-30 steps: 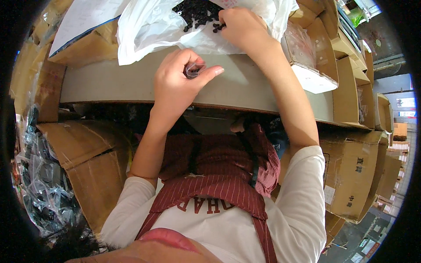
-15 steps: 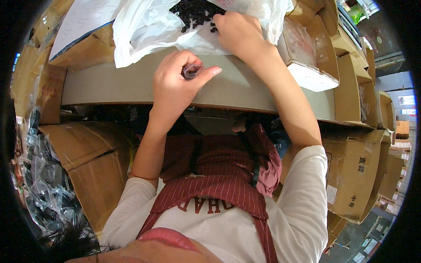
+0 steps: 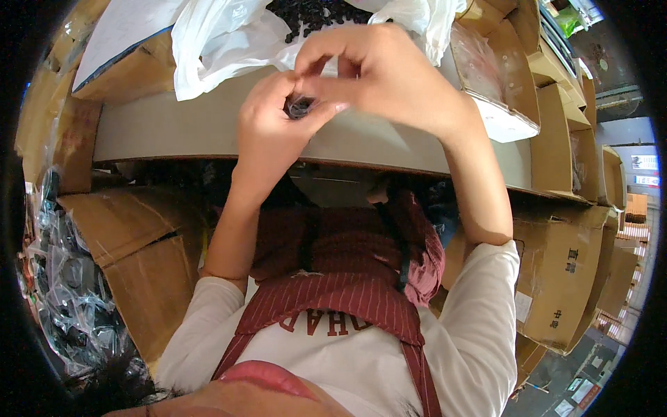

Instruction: The person packs fasteners by picking up small plastic bags and placing black screws into each bag by hand.

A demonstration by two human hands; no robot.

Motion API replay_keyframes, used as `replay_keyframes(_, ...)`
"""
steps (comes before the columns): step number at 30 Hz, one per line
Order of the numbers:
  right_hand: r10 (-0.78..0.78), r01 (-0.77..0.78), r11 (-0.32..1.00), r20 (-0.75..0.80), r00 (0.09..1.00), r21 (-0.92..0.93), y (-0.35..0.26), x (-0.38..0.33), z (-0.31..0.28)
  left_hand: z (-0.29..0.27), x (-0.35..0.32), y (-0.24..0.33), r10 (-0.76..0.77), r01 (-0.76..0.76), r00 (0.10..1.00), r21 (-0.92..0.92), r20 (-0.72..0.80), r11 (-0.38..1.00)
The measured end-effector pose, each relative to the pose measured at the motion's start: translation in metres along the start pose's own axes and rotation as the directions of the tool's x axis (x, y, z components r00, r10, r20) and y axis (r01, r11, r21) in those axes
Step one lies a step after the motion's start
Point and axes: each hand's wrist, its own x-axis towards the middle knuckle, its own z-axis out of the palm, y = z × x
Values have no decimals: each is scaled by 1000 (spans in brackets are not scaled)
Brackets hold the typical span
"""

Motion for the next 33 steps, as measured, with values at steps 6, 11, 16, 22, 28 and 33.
replay_keyframes(6, -56, -73, 879, -255, 965, -471, 57, 24, -13, -1, 1, 6, -51, 51, 998, -1, 40, 999)
replay_keyframes(11, -21, -104, 715, -170, 985, -691, 81, 35, 11, 1, 0, 4, -59, 59, 998, 15, 37, 998)
replay_keyframes(16, -89, -46, 624, -130, 988, -780, 78, 31, 18, 0, -1, 4, -40, 40, 999, 7, 23, 999)
replay_keyframes(22, -236, 103, 803, -155, 959, -588, 39, 16, 10, 0, -2, 3, -71, 72, 997, -25, 27, 997)
replay_keyframes(28, -268, 253, 961, -151, 952, -110, 4, -4, 3, 3, -1, 1, -14, 14, 1000, -52, 1, 999)
replay_keyframes(33, -270, 273, 962, -103, 957, 25, 12, -8, 4, 2, -1, 2, -13, 13, 1000, -27, 0, 1000)
